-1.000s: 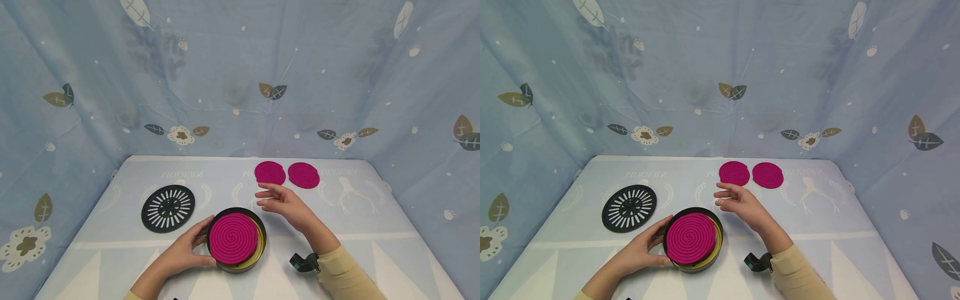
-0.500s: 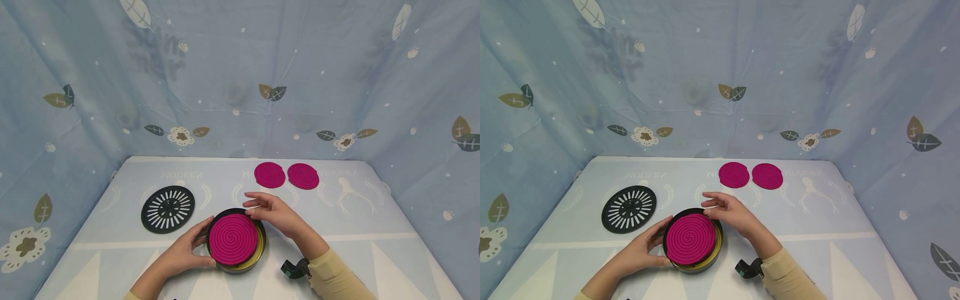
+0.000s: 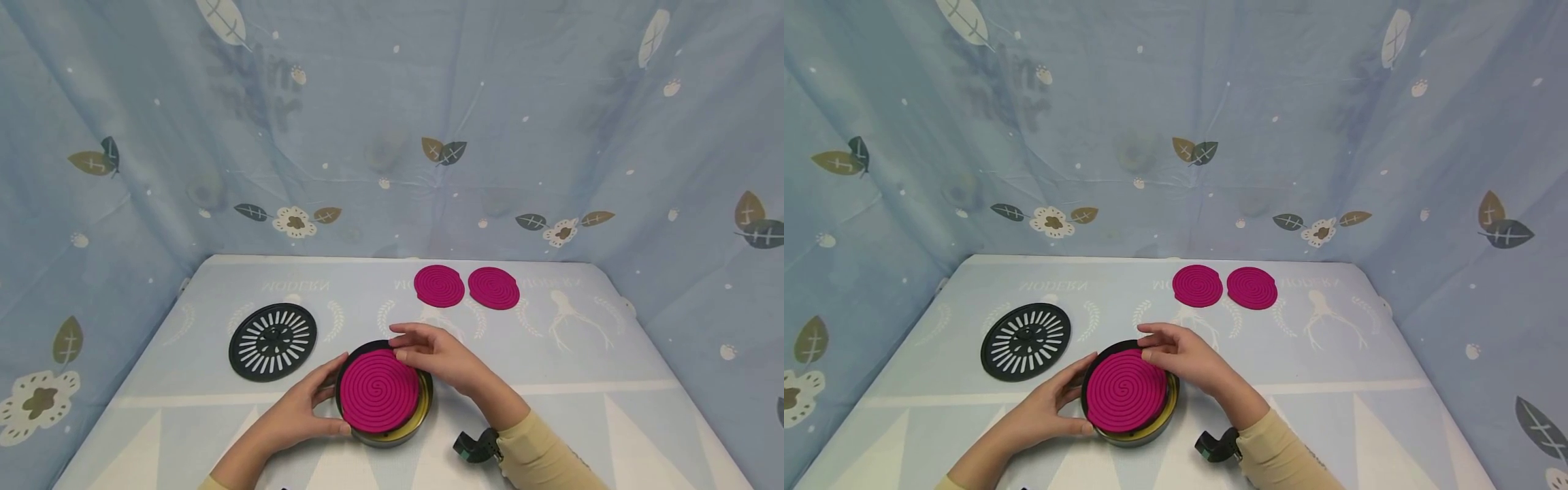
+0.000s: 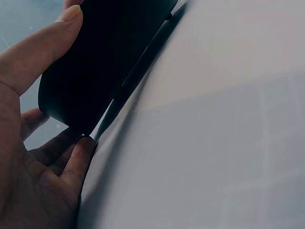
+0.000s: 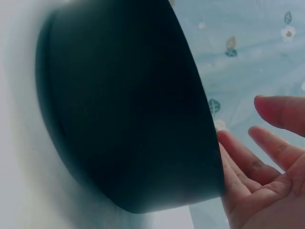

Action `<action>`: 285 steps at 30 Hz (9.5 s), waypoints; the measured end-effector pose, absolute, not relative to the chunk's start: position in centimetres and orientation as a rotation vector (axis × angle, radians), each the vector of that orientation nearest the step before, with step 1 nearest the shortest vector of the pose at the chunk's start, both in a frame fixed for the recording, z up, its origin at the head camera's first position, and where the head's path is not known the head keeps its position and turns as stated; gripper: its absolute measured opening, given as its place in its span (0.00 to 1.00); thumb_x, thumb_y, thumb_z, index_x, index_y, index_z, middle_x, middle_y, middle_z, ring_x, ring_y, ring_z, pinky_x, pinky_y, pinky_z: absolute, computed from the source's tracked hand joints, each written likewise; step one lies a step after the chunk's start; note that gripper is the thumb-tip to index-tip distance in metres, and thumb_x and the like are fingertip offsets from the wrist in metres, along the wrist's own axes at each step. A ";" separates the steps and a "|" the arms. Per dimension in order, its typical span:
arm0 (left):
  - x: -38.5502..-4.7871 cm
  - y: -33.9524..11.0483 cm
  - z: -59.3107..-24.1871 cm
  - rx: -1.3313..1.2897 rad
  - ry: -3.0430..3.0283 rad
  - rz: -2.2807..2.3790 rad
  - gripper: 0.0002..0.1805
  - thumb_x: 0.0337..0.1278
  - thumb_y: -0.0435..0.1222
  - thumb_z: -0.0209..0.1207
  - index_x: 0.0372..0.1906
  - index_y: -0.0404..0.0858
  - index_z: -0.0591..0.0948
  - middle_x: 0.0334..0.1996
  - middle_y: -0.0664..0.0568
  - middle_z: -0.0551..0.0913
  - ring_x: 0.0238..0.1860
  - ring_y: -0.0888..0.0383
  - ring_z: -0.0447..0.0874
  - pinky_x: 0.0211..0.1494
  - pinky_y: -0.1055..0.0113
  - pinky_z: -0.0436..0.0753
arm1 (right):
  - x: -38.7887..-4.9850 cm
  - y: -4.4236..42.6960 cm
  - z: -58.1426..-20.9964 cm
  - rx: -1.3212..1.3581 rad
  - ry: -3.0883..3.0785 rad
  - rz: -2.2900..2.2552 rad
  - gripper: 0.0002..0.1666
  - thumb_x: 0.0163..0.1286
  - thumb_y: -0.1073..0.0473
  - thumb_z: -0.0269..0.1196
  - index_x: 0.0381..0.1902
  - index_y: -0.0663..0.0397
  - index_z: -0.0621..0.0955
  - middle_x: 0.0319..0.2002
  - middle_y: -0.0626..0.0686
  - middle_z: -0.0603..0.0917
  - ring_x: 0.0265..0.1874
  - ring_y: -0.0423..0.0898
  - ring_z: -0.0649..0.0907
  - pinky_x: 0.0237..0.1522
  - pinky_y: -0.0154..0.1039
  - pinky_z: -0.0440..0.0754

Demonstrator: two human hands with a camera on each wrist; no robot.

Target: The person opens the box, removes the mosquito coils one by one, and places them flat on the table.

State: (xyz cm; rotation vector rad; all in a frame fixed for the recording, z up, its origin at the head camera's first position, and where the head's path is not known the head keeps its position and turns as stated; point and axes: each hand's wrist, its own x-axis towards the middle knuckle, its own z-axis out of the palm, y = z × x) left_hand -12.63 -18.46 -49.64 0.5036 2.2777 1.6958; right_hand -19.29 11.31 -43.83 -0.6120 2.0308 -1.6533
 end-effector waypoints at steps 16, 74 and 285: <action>-12.6 -18.5 -49.5 0.499 2.299 1.676 0.63 0.32 0.43 0.82 0.78 0.48 0.58 0.71 0.55 0.65 0.71 0.58 0.64 0.70 0.68 0.71 | -18.5 10.6 -43.7 -0.694 2.115 -1.542 0.29 0.69 0.54 0.65 0.67 0.43 0.74 0.60 0.52 0.79 0.61 0.48 0.77 0.58 0.35 0.82; -12.6 -18.3 -49.2 0.449 2.342 1.626 0.64 0.28 0.49 0.82 0.78 0.49 0.59 0.73 0.59 0.63 0.71 0.60 0.62 0.69 0.70 0.72 | -18.3 11.3 -44.3 -0.552 1.897 -1.672 0.31 0.65 0.63 0.68 0.66 0.51 0.75 0.56 0.58 0.81 0.44 0.51 0.86 0.48 0.37 0.87; -12.6 -18.4 -48.9 0.423 2.284 1.664 0.63 0.30 0.42 0.82 0.77 0.50 0.59 0.74 0.57 0.61 0.72 0.58 0.60 0.70 0.70 0.70 | -28.6 41.1 -45.7 0.658 1.712 -2.350 0.53 0.72 0.55 0.62 0.80 0.44 0.40 0.57 0.50 0.70 0.53 0.40 0.80 0.65 0.40 0.71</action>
